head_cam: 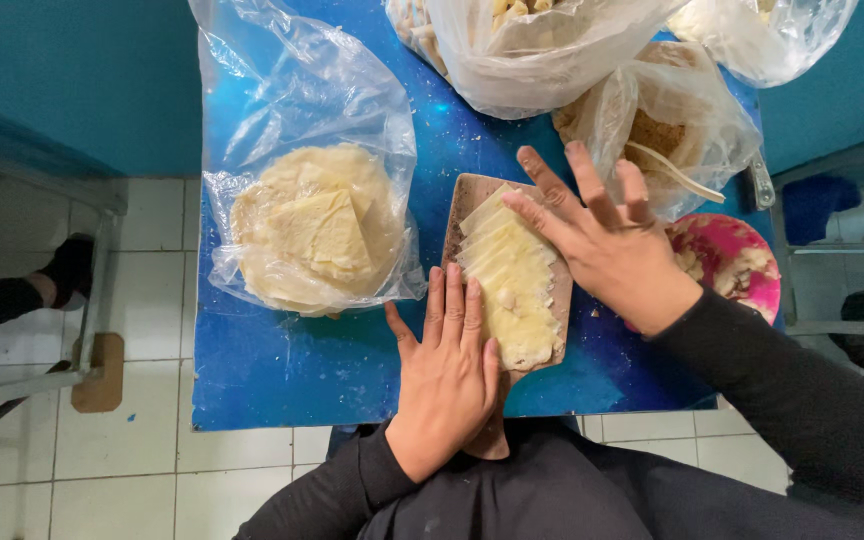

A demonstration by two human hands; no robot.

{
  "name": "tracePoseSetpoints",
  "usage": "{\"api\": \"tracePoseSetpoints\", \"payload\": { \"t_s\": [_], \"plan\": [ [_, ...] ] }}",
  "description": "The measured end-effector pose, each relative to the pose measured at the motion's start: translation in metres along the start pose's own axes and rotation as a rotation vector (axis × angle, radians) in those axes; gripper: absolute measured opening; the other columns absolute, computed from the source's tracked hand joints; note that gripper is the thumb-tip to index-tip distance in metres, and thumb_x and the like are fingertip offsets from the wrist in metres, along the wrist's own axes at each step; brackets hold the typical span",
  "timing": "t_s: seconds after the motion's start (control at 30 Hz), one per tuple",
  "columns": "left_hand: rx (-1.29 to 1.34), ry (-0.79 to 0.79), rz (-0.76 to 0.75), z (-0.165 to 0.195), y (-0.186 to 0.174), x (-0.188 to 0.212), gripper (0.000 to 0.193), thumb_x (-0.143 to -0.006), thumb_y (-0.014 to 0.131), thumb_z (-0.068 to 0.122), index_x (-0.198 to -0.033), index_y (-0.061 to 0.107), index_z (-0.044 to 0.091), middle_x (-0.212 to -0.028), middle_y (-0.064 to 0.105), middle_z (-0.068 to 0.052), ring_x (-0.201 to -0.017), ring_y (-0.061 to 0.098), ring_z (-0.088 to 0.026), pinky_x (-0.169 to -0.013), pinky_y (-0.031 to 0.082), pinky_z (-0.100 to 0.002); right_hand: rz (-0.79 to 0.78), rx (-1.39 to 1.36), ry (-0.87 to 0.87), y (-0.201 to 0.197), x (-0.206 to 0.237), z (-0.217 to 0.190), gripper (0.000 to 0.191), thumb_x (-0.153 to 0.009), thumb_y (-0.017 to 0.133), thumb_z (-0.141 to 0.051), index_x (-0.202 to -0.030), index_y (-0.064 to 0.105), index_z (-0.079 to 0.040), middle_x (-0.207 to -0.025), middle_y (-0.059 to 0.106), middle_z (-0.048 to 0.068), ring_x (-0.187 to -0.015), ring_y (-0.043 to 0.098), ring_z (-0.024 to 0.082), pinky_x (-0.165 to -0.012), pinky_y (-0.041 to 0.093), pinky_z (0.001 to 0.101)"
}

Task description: The person sits at a table and assembles filled pastries. They take thin pastry sheets, spoon filling from a pink bowl onto a sheet, fold and press the sheet closed, and place the finished roll into a plastic bag with other finished rolls.

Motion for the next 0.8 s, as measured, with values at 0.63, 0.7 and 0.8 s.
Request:
{"api": "tracePoseSetpoints", "payload": {
  "t_s": [0.63, 0.7, 0.8],
  "plan": [
    [-0.003, -0.002, -0.002, -0.002, 0.001, -0.001, 0.066, -0.101, 0.046, 0.029, -0.155, 0.035, -0.007, -0.166, 0.025, -0.027, -0.157, 0.019, -0.038, -0.117, 0.0, -0.074, 0.013, -0.053, -0.045, 0.007, -0.008, -0.003, 0.068, -0.094, 0.056, -0.019, -0.158, 0.048, -0.041, -0.17, 0.035, 0.0, -0.151, 0.027, 0.029, -0.118, 0.009, 0.0529],
    [-0.018, 0.003, -0.001, -0.001, 0.001, -0.001, 0.066, -0.101, 0.047, 0.029, -0.155, 0.035, -0.007, -0.166, 0.025, -0.026, -0.157, 0.02, -0.038, -0.117, -0.001, -0.074, 0.012, -0.09, 0.0, 0.012, -0.014, 0.005, 0.062, -0.095, 0.057, -0.019, -0.155, 0.053, -0.035, -0.171, 0.035, 0.002, -0.153, 0.026, 0.03, -0.119, 0.012, 0.0523],
    [-0.004, 0.001, -0.002, -0.002, 0.0, -0.001, 0.066, -0.101, 0.047, 0.029, -0.155, 0.035, -0.007, -0.166, 0.025, -0.026, -0.157, 0.02, -0.038, -0.117, -0.001, -0.074, 0.014, -0.244, 0.033, 0.009, -0.008, 0.007, 0.061, -0.096, 0.058, -0.015, -0.155, 0.056, -0.029, -0.173, 0.036, 0.006, -0.154, 0.024, 0.031, -0.117, 0.015, 0.0498]
  ]
}}
Point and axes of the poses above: each hand's wrist, its own x-axis away from the middle knuckle, its own y-axis out of the palm, z = x × y, the point moved 8 cm from there along -x, towards the middle knuckle
